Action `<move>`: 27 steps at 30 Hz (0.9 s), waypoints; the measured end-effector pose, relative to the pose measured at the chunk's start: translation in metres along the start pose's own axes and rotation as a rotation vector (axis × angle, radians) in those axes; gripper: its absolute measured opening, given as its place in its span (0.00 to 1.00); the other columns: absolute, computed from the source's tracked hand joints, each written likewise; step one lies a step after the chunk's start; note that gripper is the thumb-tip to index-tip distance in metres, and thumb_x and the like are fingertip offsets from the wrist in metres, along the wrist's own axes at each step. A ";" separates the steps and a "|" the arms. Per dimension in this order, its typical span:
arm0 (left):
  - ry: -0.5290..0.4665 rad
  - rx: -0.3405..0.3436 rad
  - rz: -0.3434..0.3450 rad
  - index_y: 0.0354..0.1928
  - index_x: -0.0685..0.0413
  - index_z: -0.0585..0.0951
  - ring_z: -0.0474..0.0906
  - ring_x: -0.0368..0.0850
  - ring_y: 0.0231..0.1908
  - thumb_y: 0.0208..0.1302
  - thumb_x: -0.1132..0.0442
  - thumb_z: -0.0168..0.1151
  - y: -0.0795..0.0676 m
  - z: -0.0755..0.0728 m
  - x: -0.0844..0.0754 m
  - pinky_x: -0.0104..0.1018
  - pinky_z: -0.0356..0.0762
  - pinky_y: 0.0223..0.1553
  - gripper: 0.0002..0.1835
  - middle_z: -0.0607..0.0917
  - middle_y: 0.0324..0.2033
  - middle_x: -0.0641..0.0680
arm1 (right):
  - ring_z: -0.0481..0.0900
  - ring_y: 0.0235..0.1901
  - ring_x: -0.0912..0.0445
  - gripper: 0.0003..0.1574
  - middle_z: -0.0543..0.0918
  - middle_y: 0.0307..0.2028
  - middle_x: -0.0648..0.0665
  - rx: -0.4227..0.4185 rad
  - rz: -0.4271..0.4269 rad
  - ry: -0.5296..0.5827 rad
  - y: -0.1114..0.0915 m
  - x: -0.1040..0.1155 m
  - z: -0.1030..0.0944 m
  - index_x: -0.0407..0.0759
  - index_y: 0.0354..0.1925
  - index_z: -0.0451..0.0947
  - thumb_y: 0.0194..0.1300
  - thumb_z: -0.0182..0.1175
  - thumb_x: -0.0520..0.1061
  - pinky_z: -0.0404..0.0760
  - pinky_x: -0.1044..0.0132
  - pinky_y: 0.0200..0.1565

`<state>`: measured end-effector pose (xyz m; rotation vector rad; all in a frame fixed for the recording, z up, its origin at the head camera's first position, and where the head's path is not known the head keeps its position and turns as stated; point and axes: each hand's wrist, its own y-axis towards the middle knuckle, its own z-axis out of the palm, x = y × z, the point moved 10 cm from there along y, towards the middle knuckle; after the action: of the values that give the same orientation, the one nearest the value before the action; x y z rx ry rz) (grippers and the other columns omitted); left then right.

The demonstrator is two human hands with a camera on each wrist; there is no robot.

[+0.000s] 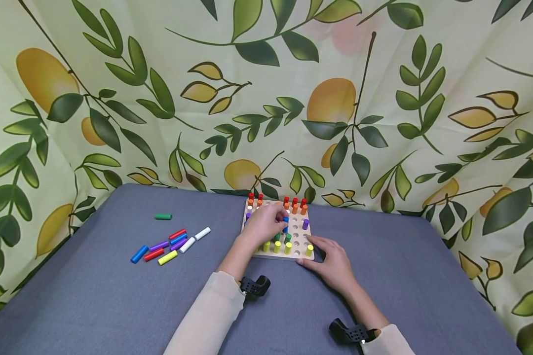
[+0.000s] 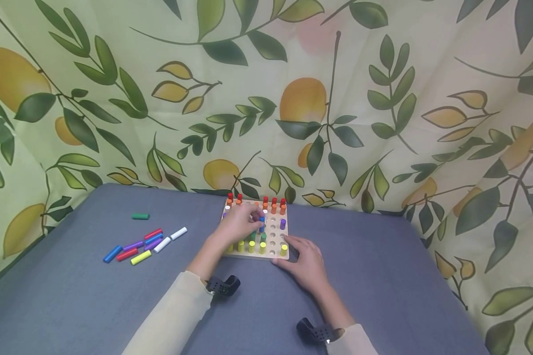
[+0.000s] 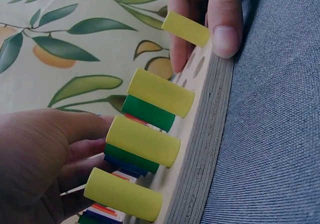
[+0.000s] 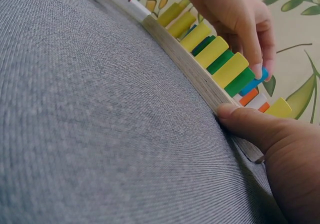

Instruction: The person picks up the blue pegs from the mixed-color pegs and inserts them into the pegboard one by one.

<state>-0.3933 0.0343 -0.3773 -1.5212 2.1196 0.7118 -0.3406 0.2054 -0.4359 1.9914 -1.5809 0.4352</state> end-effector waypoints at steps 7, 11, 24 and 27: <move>0.011 0.008 0.017 0.45 0.52 0.87 0.82 0.40 0.37 0.65 0.60 0.70 0.000 0.004 0.000 0.41 0.79 0.47 0.09 0.89 0.37 0.48 | 0.73 0.67 0.40 0.43 0.80 0.64 0.40 0.002 0.000 0.001 0.000 0.000 0.000 0.49 0.65 0.78 0.55 0.75 0.61 0.65 0.35 0.68; 0.016 0.016 0.009 0.45 0.52 0.88 0.83 0.40 0.38 0.65 0.59 0.70 0.000 0.006 0.001 0.41 0.80 0.48 0.09 0.89 0.37 0.49 | 0.73 0.67 0.40 0.43 0.80 0.64 0.41 0.004 -0.003 0.002 0.000 0.000 0.000 0.49 0.65 0.78 0.55 0.75 0.61 0.65 0.35 0.68; 0.011 0.019 0.019 0.41 0.50 0.88 0.84 0.39 0.39 0.64 0.62 0.71 0.001 0.007 0.003 0.41 0.81 0.50 0.05 0.90 0.37 0.48 | 0.73 0.67 0.41 0.43 0.80 0.64 0.41 0.006 0.002 -0.002 0.000 -0.001 0.001 0.49 0.66 0.77 0.55 0.75 0.62 0.65 0.35 0.68; -0.007 0.033 0.016 0.42 0.50 0.89 0.84 0.39 0.39 0.65 0.62 0.70 0.002 0.008 0.005 0.41 0.81 0.52 0.06 0.91 0.37 0.48 | 0.72 0.68 0.41 0.44 0.80 0.65 0.41 0.011 0.007 0.002 0.000 -0.002 0.001 0.49 0.66 0.77 0.55 0.75 0.62 0.65 0.35 0.68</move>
<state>-0.3962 0.0363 -0.3856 -1.4840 2.1305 0.6825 -0.3411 0.2058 -0.4378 1.9933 -1.5881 0.4503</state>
